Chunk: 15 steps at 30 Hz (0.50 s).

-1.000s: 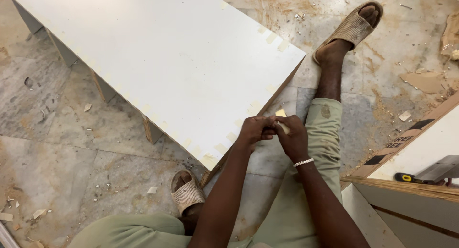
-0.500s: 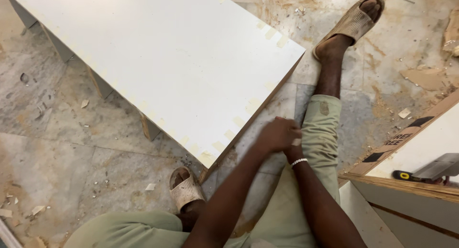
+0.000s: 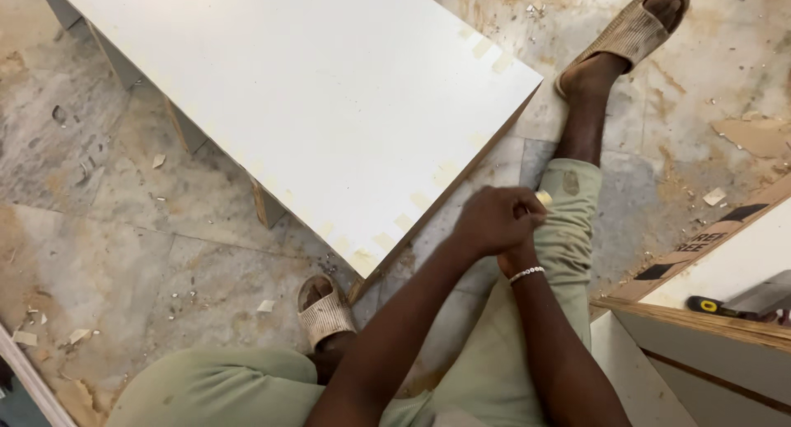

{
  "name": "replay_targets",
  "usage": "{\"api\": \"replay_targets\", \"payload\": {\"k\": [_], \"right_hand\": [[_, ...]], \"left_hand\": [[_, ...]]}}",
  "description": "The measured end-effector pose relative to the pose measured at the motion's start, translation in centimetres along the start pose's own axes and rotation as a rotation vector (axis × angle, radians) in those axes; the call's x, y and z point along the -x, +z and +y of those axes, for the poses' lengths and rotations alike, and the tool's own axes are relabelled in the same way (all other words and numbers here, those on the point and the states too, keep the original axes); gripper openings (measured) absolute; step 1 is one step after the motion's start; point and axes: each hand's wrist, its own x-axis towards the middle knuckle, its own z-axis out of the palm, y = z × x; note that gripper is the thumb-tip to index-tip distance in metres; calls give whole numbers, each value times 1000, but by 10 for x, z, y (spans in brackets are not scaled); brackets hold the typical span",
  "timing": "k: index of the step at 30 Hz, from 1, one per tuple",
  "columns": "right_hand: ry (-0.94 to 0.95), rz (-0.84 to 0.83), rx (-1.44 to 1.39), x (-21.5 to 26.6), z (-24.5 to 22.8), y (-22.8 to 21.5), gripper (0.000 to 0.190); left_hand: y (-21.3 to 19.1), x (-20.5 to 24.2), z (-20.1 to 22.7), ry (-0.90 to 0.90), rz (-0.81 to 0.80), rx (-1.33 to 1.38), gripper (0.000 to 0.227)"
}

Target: The person applies pieces of tape to the edges of a white wooden cabinet shelf using a roll of tape and a small wood block.

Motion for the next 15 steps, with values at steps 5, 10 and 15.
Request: {"api": "replay_targets", "payload": {"k": [5,10,15], "right_hand": [[-72,-283,219,-10,15,-8,60],[1,-55,333,-6,17,-14,61],[-46,-9,87,-7,-19,14,62]], "left_hand": [[70,23,5,393,-451,216,41],[66,21,48,33,-742,68,77],[6,-16,13,-31,136,-62,25]]}}
